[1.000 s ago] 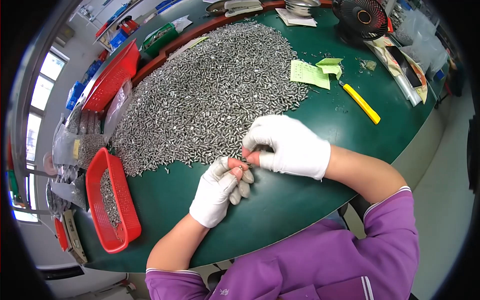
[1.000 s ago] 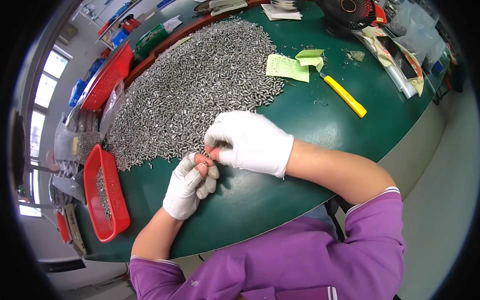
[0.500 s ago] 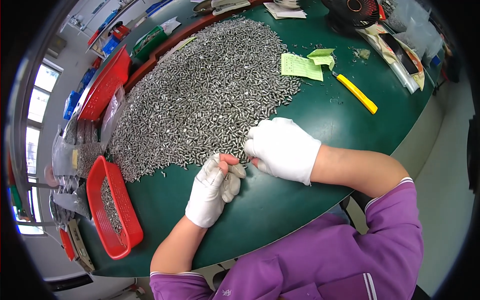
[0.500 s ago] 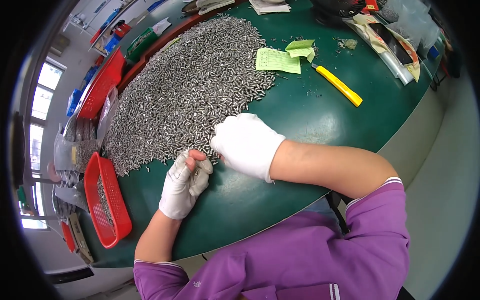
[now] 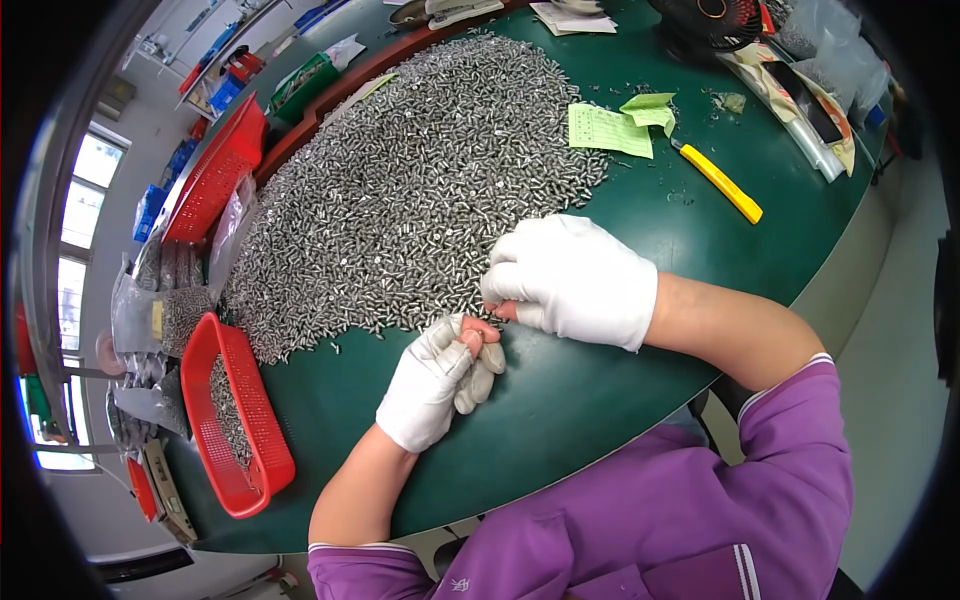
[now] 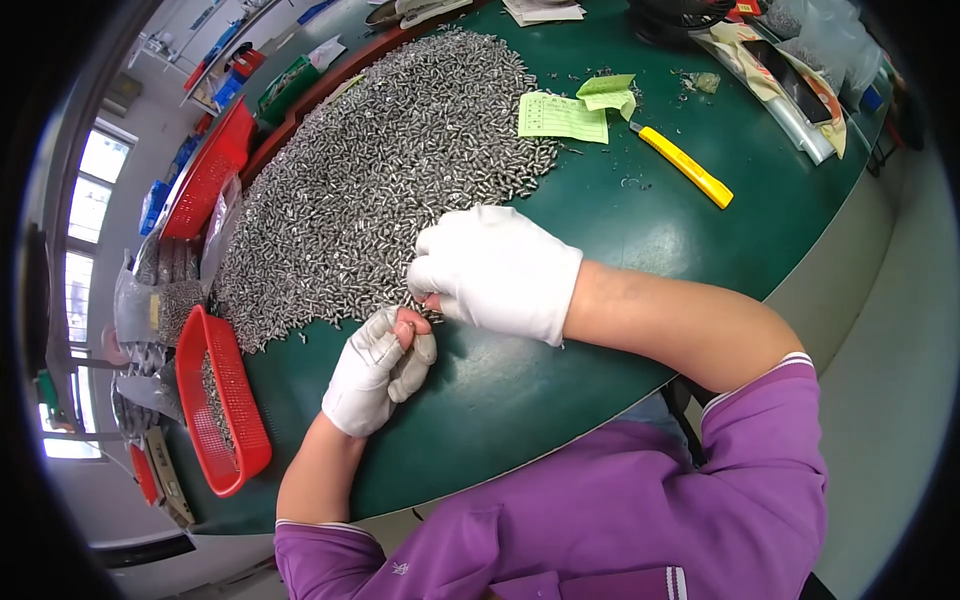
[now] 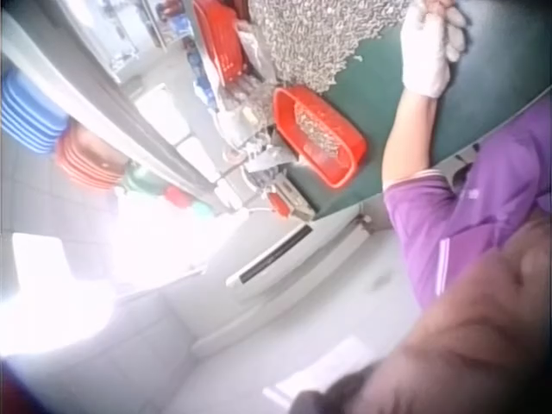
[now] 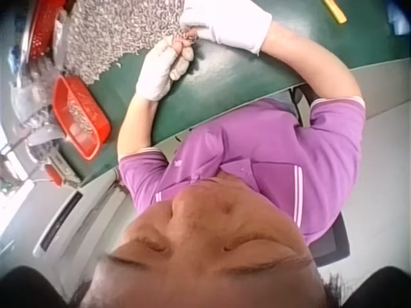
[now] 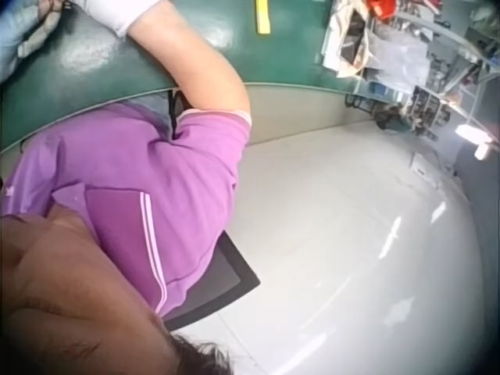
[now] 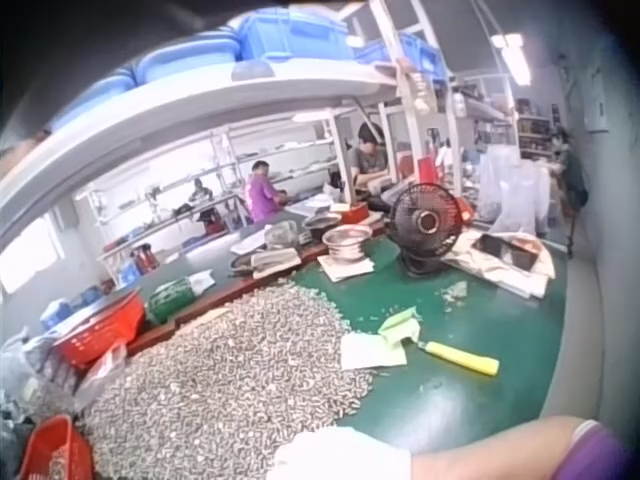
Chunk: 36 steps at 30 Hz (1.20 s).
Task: Sorting and inspecting small metal components on a factory workbench.
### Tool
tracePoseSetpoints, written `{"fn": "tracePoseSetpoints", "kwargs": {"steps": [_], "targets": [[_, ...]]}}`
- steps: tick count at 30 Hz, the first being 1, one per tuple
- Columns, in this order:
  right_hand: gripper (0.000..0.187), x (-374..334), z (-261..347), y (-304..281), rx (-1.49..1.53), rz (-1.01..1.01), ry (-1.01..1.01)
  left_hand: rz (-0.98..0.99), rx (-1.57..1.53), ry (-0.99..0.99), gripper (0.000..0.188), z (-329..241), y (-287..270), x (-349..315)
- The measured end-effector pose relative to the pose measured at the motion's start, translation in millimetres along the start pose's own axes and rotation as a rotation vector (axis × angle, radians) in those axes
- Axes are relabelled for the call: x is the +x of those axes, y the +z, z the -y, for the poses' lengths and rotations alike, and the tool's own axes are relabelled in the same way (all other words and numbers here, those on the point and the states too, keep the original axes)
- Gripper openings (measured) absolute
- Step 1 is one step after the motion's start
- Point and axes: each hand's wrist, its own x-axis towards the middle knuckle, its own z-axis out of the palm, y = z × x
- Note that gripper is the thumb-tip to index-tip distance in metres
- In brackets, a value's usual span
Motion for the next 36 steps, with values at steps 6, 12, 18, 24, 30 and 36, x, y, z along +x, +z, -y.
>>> {"fn": "tracePoseSetpoints", "kwargs": {"steps": [6,12,18,24,30,36], "targets": [[0.012,-3.3,-7.0,13.1,-0.020,0.167,0.005,0.007,-0.020,0.002,0.034,-0.2,-1.1,0.4],[0.012,-0.6,0.0,9.7,-0.109,0.225,0.001,0.028,-0.080,0.070,0.033,-0.8,0.2,3.6],[0.013,-1.7,-2.7,12.9,-0.150,0.037,0.015,0.064,-0.002,0.058,0.026,0.0,-1.6,3.3],[0.011,-0.2,-8.8,13.4,-0.047,0.095,-0.061,-0.024,-0.106,0.049,0.021,2.3,-0.7,1.2],[0.010,0.2,-5.2,13.0,-0.103,0.225,-0.039,-0.023,-0.142,0.038,0.018,2.6,-1.6,1.4],[0.015,0.2,-1.4,11.3,0.037,0.025,-0.013,0.012,0.000,0.002,0.022,-1.5,2.3,1.8]]}}
